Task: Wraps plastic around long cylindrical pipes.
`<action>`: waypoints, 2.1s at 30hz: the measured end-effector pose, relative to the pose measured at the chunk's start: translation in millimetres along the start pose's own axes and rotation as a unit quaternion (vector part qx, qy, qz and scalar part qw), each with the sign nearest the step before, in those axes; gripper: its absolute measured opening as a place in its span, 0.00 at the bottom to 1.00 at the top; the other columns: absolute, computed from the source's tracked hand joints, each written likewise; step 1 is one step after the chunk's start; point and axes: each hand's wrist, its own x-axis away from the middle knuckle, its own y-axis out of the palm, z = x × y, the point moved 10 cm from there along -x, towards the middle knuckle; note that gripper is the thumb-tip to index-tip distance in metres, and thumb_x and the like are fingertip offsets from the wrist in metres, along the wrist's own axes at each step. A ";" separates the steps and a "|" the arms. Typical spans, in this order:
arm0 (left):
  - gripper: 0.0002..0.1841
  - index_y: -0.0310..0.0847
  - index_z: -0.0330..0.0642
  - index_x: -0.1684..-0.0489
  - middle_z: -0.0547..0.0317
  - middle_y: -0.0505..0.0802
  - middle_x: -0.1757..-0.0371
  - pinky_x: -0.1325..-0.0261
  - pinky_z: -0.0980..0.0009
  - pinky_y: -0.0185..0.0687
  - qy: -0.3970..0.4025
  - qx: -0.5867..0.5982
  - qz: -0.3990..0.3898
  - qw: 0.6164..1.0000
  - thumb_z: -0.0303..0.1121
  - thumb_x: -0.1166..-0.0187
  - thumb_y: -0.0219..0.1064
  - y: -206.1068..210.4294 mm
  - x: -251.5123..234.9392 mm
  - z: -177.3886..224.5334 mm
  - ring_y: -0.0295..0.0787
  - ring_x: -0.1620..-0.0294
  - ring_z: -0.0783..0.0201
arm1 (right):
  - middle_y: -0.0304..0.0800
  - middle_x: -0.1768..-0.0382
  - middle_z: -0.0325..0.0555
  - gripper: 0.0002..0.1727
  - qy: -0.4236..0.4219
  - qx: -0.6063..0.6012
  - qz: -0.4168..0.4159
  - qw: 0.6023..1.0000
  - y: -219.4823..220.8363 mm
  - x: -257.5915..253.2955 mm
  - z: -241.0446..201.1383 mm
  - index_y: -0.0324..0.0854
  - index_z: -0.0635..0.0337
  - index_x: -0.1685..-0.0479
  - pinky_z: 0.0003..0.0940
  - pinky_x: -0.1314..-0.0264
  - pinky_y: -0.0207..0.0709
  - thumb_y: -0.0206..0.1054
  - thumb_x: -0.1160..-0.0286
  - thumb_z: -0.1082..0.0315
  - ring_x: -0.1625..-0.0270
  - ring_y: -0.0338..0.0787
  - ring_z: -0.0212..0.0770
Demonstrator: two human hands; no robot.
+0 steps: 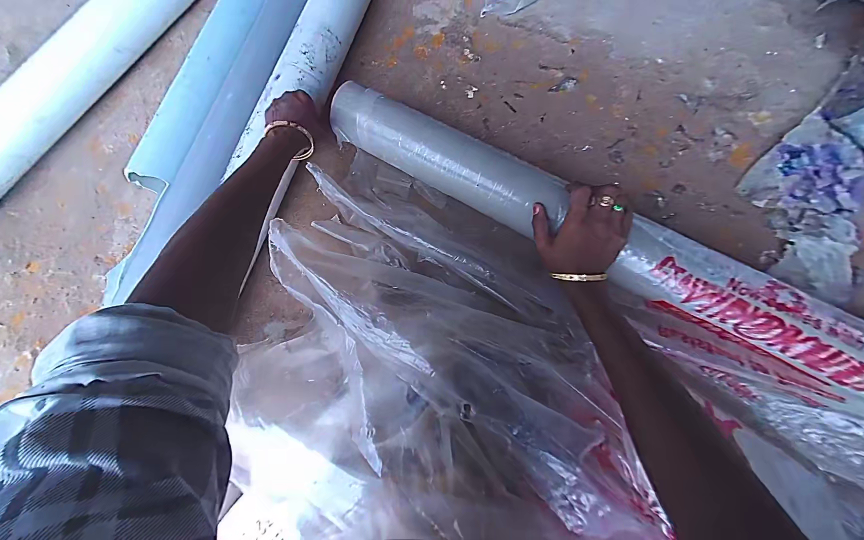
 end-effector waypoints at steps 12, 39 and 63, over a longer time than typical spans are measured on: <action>0.18 0.82 0.21 0.42 0.21 0.83 0.30 0.23 0.31 0.67 0.083 -0.015 0.021 0.996 0.32 0.15 0.65 -25.4 9.3 51.7 0.74 0.21 0.26 | 0.82 0.42 0.82 0.37 -0.012 0.010 -0.001 1.000 -3.4 1.7 -1.8 0.80 0.72 0.42 0.68 0.34 0.68 0.53 0.21 0.39 0.36 0.82 0.80; 0.17 0.89 0.40 0.36 0.30 0.86 0.30 0.19 0.35 0.64 0.065 0.121 0.063 0.989 0.31 0.22 0.67 -26.4 -11.1 26.0 0.76 0.20 0.32 | 0.83 0.46 0.79 0.36 -0.025 0.017 0.027 0.999 -4.0 5.0 -5.7 0.80 0.70 0.45 0.65 0.35 0.69 0.53 0.22 0.39 0.39 0.84 0.77; 0.20 0.82 0.33 0.29 0.33 0.88 0.30 0.19 0.41 0.67 0.050 0.200 0.077 0.975 0.29 0.12 0.52 21.3 30.6 -22.6 0.81 0.23 0.37 | 0.80 0.40 0.81 0.39 -0.002 0.029 -0.012 0.999 4.1 -2.3 0.1 0.79 0.72 0.41 0.68 0.38 0.69 0.50 0.22 0.38 0.36 0.82 0.79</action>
